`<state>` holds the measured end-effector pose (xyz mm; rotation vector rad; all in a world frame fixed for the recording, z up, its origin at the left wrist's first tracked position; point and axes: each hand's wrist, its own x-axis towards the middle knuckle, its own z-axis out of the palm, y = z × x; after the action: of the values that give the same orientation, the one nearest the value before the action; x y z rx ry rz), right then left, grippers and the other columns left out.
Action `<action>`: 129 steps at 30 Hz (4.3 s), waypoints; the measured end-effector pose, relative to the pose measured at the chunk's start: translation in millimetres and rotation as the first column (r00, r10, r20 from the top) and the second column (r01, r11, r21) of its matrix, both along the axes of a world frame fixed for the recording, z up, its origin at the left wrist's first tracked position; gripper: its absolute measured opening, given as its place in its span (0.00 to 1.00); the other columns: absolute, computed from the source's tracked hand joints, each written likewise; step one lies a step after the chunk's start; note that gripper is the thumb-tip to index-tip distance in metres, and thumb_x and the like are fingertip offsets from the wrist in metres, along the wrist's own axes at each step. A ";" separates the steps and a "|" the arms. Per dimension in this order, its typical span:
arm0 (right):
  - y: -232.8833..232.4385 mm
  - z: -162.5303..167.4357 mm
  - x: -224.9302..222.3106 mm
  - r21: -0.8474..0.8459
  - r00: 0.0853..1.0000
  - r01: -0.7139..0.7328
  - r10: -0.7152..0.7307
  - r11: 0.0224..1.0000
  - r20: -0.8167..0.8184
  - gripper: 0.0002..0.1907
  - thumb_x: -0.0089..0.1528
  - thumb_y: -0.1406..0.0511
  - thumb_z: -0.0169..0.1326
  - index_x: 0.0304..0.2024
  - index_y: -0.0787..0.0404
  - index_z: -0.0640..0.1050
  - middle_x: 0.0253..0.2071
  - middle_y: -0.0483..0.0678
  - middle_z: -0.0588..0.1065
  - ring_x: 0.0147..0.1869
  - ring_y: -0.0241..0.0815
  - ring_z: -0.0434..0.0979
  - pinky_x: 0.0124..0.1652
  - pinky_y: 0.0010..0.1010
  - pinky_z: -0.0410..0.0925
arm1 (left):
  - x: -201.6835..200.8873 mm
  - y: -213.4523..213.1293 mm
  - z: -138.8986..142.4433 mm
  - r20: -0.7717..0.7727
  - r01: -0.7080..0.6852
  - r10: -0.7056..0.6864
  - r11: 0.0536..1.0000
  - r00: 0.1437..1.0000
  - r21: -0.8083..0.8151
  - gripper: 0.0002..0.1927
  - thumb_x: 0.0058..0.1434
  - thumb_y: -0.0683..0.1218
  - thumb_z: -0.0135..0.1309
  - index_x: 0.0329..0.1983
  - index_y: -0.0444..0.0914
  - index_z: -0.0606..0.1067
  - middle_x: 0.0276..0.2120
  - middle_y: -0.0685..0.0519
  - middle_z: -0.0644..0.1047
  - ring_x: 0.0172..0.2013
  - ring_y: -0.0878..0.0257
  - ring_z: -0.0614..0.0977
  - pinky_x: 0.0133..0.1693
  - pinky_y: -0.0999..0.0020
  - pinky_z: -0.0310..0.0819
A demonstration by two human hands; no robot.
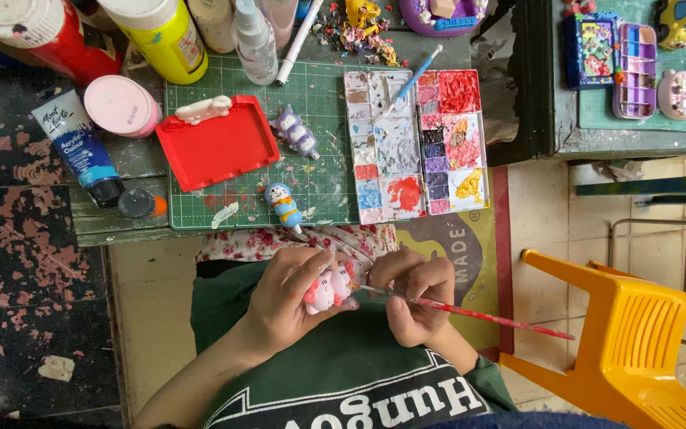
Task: The person paints small figurines with a fine brush, applying details to a blue cat-shaped figure and a pink figure. They dip the brush into a paint palette and water container, then carefully add paint to the figurines held in the left hand.
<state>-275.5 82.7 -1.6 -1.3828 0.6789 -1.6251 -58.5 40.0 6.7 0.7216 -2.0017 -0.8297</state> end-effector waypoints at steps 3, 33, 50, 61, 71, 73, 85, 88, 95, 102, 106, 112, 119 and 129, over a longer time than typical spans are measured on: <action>-0.6 3.8 -1.2 -0.023 0.998 0.022 -0.024 0.999 -0.062 0.12 0.66 0.71 0.50 0.45 0.58 0.60 0.39 0.57 0.70 0.38 0.43 0.70 0.45 0.40 0.71 | -1.1 -0.5 -1.1 -0.025 -0.012 0.012 1.000 1.000 -0.005 0.44 0.54 0.48 0.74 0.69 0.37 0.63 0.52 0.46 0.73 0.49 0.54 0.79 0.49 0.62 0.78; -8.3 11.2 -3.2 -0.102 0.978 0.050 -0.069 0.994 -0.195 0.10 0.63 0.74 0.49 0.42 0.59 0.63 0.37 0.56 0.73 0.36 0.44 0.74 0.42 0.38 0.73 | -2.4 -3.9 3.0 -0.018 -0.015 0.015 1.000 1.000 -0.007 0.45 0.53 0.47 0.75 0.70 0.37 0.63 0.51 0.47 0.73 0.49 0.54 0.79 0.49 0.63 0.78; -9.0 11.4 -5.2 -0.094 0.981 0.024 -0.041 0.995 -0.187 0.10 0.62 0.73 0.50 0.42 0.60 0.64 0.37 0.56 0.73 0.36 0.45 0.75 0.42 0.38 0.73 | -2.4 -5.3 2.4 -0.010 -0.030 0.029 0.999 1.000 -0.019 0.44 0.53 0.48 0.75 0.68 0.37 0.64 0.51 0.46 0.73 0.49 0.54 0.79 0.49 0.61 0.78; -10.4 13.7 -5.6 -0.103 0.980 0.031 -0.051 0.994 -0.195 0.09 0.62 0.73 0.50 0.42 0.60 0.64 0.37 0.56 0.74 0.36 0.45 0.75 0.43 0.39 0.75 | -1.2 -5.6 1.1 -0.016 -0.002 0.002 1.000 1.000 -0.003 0.44 0.53 0.48 0.75 0.69 0.38 0.63 0.52 0.47 0.73 0.50 0.54 0.78 0.50 0.62 0.77; -9.3 16.6 -4.8 -0.092 0.982 0.030 -0.047 0.995 -0.183 0.09 0.63 0.72 0.50 0.41 0.60 0.64 0.37 0.56 0.74 0.37 0.45 0.76 0.44 0.40 0.75 | -1.2 -4.4 3.8 -0.017 -0.010 0.010 1.000 1.000 -0.005 0.44 0.53 0.48 0.75 0.69 0.38 0.63 0.52 0.47 0.73 0.50 0.54 0.78 0.50 0.63 0.77; -9.2 17.4 -4.4 -0.089 0.980 0.037 -0.054 0.995 -0.192 0.09 0.63 0.72 0.50 0.41 0.60 0.64 0.37 0.56 0.74 0.37 0.45 0.76 0.44 0.40 0.75 | -1.7 -4.3 3.9 -0.014 -0.015 0.015 1.000 1.000 -0.018 0.44 0.53 0.48 0.75 0.69 0.37 0.63 0.52 0.47 0.73 0.50 0.54 0.78 0.50 0.62 0.77; -12.0 19.1 -4.5 -0.111 0.969 0.044 -0.069 0.993 -0.236 0.08 0.61 0.74 0.49 0.40 0.61 0.65 0.37 0.56 0.73 0.36 0.45 0.75 0.42 0.38 0.74 | -2.3 -6.6 3.1 -0.031 -0.006 0.005 0.999 1.000 -0.040 0.49 0.56 0.46 0.74 0.74 0.38 0.57 0.51 0.47 0.74 0.51 0.54 0.79 0.51 0.61 0.77; -11.8 19.0 -3.6 -0.107 0.975 0.041 -0.063 0.993 -0.215 0.08 0.60 0.74 0.49 0.40 0.61 0.65 0.37 0.55 0.73 0.36 0.44 0.74 0.42 0.38 0.74 | -1.8 -6.8 4.0 -0.025 -0.001 0.000 0.999 1.000 -0.039 0.50 0.56 0.47 0.74 0.75 0.39 0.55 0.51 0.47 0.74 0.51 0.55 0.79 0.51 0.62 0.77; -12.5 18.1 -3.5 -0.110 0.976 0.046 -0.068 0.993 -0.206 0.09 0.60 0.74 0.49 0.40 0.61 0.65 0.37 0.56 0.73 0.36 0.44 0.74 0.41 0.37 0.73 | -1.3 -8.1 5.9 -0.017 0.009 -0.009 0.999 1.000 -0.046 0.51 0.56 0.47 0.73 0.76 0.39 0.54 0.51 0.46 0.74 0.51 0.54 0.78 0.51 0.61 0.76; -10.7 17.3 -1.8 -0.120 0.984 0.037 -0.057 0.992 -0.167 0.08 0.60 0.74 0.48 0.40 0.61 0.65 0.37 0.56 0.73 0.36 0.45 0.75 0.42 0.39 0.74 | -1.3 -5.0 4.7 -0.016 -0.010 0.009 0.999 1.000 -0.054 0.51 0.55 0.48 0.74 0.75 0.38 0.55 0.51 0.47 0.75 0.51 0.53 0.78 0.51 0.60 0.76; -10.3 17.8 -2.4 -0.112 0.980 0.037 -0.058 0.993 -0.189 0.09 0.60 0.74 0.49 0.40 0.61 0.65 0.37 0.56 0.73 0.36 0.45 0.75 0.42 0.39 0.74 | -1.2 -4.8 4.6 -0.019 -0.009 0.008 0.999 1.000 -0.047 0.50 0.56 0.48 0.74 0.74 0.38 0.56 0.52 0.47 0.74 0.51 0.54 0.79 0.51 0.61 0.77; -10.9 16.9 -2.1 -0.124 0.983 0.041 -0.062 0.991 -0.174 0.09 0.59 0.74 0.48 0.40 0.61 0.65 0.37 0.56 0.73 0.36 0.45 0.75 0.43 0.39 0.75 | -1.8 -5.5 4.1 -0.035 -0.005 0.003 0.998 0.999 -0.055 0.49 0.56 0.47 0.74 0.74 0.38 0.56 0.52 0.47 0.74 0.52 0.54 0.79 0.52 0.61 0.78; -11.2 18.8 -4.2 -0.117 0.981 0.027 -0.049 0.993 -0.190 0.09 0.60 0.74 0.49 0.40 0.61 0.65 0.37 0.56 0.73 0.36 0.45 0.75 0.43 0.39 0.75 | -0.6 -5.5 5.0 -0.003 0.011 -0.011 0.999 1.000 -0.040 0.50 0.55 0.48 0.74 0.74 0.37 0.55 0.52 0.45 0.73 0.51 0.54 0.78 0.52 0.61 0.76; -3.7 12.9 -3.5 -0.073 0.996 0.052 -0.057 0.996 -0.066 0.08 0.64 0.73 0.46 0.42 0.60 0.63 0.39 0.57 0.72 0.37 0.45 0.74 0.42 0.41 0.73 | -2.5 -2.6 0.5 -0.060 -0.019 0.017 0.999 0.998 -0.029 0.50 0.57 0.46 0.72 0.76 0.39 0.55 0.50 0.47 0.75 0.49 0.55 0.79 0.51 0.62 0.77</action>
<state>-279.0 79.1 11.3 -1.4882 0.7092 -1.6656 -61.0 37.5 7.2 0.6896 -1.9469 -0.8008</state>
